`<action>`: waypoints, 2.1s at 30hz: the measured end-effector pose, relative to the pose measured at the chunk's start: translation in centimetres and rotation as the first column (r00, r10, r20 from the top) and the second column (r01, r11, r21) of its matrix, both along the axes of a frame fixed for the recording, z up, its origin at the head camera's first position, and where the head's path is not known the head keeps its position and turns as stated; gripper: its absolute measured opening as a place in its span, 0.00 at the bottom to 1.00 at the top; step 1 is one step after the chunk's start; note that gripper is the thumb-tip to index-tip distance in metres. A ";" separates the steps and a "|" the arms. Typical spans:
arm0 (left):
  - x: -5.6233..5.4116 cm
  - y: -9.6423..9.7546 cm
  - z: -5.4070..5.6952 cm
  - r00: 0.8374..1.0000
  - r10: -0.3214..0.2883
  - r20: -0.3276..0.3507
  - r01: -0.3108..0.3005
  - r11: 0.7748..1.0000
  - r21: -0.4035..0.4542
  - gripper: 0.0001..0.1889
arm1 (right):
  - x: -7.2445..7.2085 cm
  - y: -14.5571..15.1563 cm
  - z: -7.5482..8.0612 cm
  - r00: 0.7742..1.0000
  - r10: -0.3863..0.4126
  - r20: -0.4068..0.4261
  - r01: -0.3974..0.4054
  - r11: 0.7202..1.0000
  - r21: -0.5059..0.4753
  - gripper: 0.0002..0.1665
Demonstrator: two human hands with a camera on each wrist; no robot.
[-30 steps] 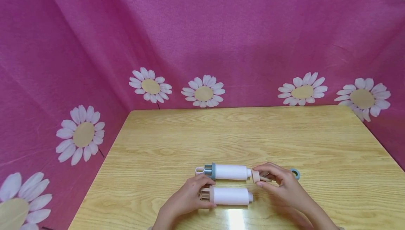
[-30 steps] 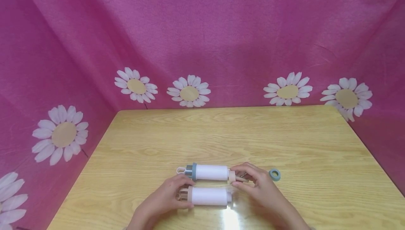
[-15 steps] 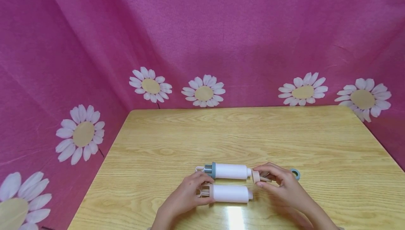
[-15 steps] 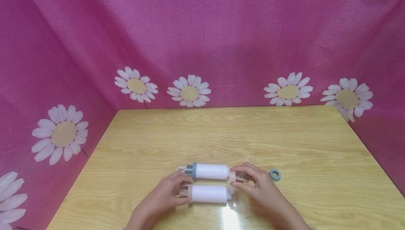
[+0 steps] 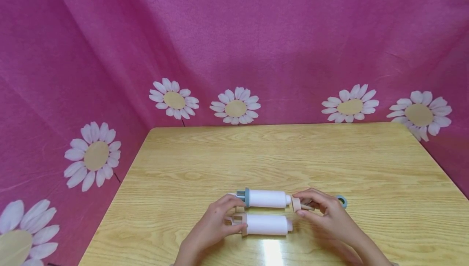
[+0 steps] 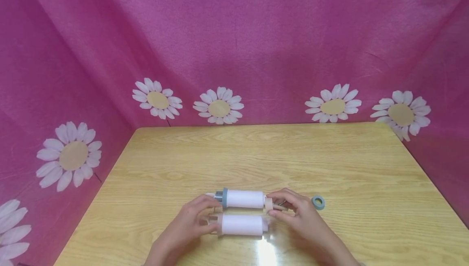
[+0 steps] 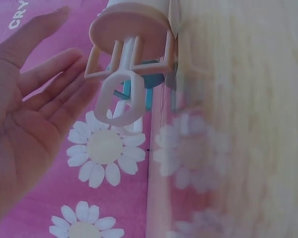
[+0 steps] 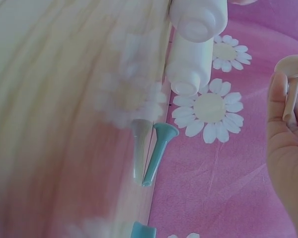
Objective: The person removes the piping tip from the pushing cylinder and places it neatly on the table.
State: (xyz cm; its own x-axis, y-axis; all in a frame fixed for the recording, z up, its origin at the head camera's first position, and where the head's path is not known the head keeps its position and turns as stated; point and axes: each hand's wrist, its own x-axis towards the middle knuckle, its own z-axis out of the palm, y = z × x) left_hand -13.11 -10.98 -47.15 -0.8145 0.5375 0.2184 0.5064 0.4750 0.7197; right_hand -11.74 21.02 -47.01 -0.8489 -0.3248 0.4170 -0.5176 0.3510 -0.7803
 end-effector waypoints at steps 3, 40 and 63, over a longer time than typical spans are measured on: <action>-0.1 0.1 0.0 0.998 -0.005 -0.057 0.010 0.997 0.082 0.21 | 0.0 0.0 0.0 1.000 0.003 -0.009 -0.003 1.000 -0.002 0.21; -1.2 6.2 1.8 0.847 -0.086 -0.524 0.183 0.973 0.137 0.23 | -0.5 -3.4 1.0 0.991 0.134 0.018 -0.132 0.987 -0.093 0.18; -1.1 6.1 2.1 0.861 -0.051 -0.506 0.149 0.977 0.155 0.22 | -0.2 -3.1 0.7 0.991 0.127 0.045 -0.122 0.987 -0.106 0.16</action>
